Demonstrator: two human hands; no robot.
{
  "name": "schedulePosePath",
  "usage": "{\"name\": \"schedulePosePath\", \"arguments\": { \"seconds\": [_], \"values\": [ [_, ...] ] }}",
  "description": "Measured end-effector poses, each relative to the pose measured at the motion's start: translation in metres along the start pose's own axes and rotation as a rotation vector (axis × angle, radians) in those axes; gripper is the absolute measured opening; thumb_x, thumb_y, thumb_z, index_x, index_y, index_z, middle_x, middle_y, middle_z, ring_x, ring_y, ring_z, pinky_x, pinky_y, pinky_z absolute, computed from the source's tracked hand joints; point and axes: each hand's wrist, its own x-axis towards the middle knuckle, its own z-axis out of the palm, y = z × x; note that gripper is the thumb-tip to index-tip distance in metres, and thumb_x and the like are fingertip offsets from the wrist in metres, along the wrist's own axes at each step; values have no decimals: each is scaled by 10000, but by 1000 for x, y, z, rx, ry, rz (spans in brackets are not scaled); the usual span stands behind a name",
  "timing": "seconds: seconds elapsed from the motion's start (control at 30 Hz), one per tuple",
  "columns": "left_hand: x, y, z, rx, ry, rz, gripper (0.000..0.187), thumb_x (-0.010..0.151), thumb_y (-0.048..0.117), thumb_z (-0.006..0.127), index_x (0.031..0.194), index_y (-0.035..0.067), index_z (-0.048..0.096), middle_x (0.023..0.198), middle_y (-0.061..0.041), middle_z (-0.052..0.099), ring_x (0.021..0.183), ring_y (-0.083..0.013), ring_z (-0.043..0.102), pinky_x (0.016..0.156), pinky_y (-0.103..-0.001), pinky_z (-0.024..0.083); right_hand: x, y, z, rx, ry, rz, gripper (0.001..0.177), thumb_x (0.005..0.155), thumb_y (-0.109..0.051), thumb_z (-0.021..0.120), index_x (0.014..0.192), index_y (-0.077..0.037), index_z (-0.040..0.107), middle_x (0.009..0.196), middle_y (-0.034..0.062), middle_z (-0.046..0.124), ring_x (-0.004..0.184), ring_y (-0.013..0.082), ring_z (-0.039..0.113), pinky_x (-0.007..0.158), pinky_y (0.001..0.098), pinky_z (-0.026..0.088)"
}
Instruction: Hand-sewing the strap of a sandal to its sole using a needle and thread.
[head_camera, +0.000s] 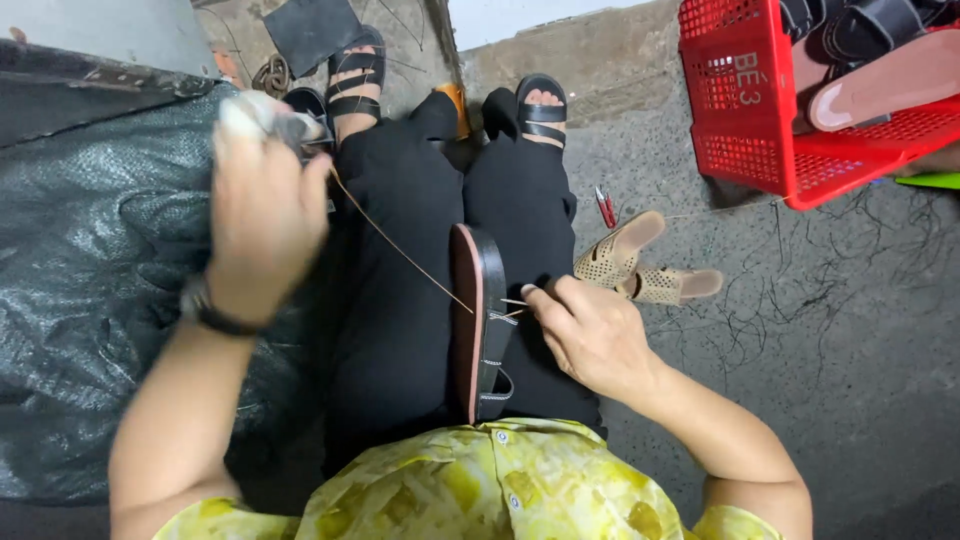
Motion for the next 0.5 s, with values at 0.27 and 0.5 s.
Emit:
{"name": "schedulePosePath", "arguments": {
  "seconds": [0.27, 0.5],
  "values": [
    [-67, 60, 49, -530, 93, 435, 643, 739, 344, 788, 1261, 38, 573, 1227, -140, 547, 1122, -300, 586, 986, -370, 495, -1, -12, 17, -241, 8, -156, 265, 847, -87, 521, 1093, 4, 551, 728, 70, 447, 510, 221, 526, 447, 309, 471],
    [-79, 66, 50, -455, 168, 350, 455, 763, 385, 768, 962, -2, 635, 1066, -154, 491, 829, -311, 589, 669, -395, 546, 2, -14, 32, 83, 162, -20, 158, 874, -43, 581, 1019, -22, 522, 665, 58, 492, 494, 251, 564, 425, 326, 466]
  ]
}}
